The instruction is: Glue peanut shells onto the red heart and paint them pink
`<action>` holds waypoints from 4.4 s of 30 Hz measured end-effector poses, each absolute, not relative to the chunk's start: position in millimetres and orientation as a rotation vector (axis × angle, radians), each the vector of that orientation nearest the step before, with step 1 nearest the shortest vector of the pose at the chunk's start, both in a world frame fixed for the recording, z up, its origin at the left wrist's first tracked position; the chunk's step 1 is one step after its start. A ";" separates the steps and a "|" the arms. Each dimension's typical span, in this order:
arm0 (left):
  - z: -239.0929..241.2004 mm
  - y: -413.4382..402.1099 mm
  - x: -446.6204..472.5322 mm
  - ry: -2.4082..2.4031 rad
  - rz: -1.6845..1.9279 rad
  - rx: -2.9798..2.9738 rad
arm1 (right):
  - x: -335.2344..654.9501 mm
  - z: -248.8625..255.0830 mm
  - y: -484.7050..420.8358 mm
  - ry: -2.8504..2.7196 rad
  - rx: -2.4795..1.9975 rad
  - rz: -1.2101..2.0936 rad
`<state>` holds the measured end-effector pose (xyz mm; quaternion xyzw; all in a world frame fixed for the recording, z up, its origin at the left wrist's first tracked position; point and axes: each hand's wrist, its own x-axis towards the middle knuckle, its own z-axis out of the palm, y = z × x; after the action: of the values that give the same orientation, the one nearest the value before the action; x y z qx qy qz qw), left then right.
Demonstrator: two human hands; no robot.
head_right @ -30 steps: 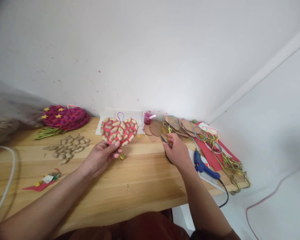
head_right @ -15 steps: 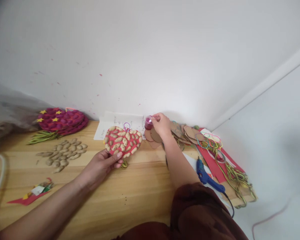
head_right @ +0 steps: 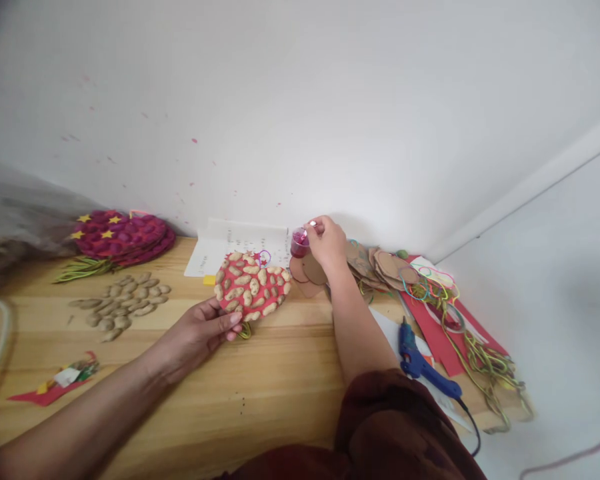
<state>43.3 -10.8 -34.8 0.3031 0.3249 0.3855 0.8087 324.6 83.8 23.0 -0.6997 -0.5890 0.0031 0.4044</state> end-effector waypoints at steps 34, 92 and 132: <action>-50.1 18.7 71.5 0.745 0.928 0.964 | 336.1 30.3 76.3 -1.422 -1.824 -0.067; -47.5 15.8 75.7 0.758 1.113 1.076 | 230.9 70.6 16.8 -1.866 -1.029 -0.317; -61.7 19.3 77.7 0.770 1.094 1.158 | 233.0 73.5 14.8 -1.947 -0.993 -0.420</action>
<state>77.7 19.3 -61.7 0.5065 0.3365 0.4783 0.6336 233.0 14.8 73.5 -0.4003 -0.7845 -0.1692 0.4423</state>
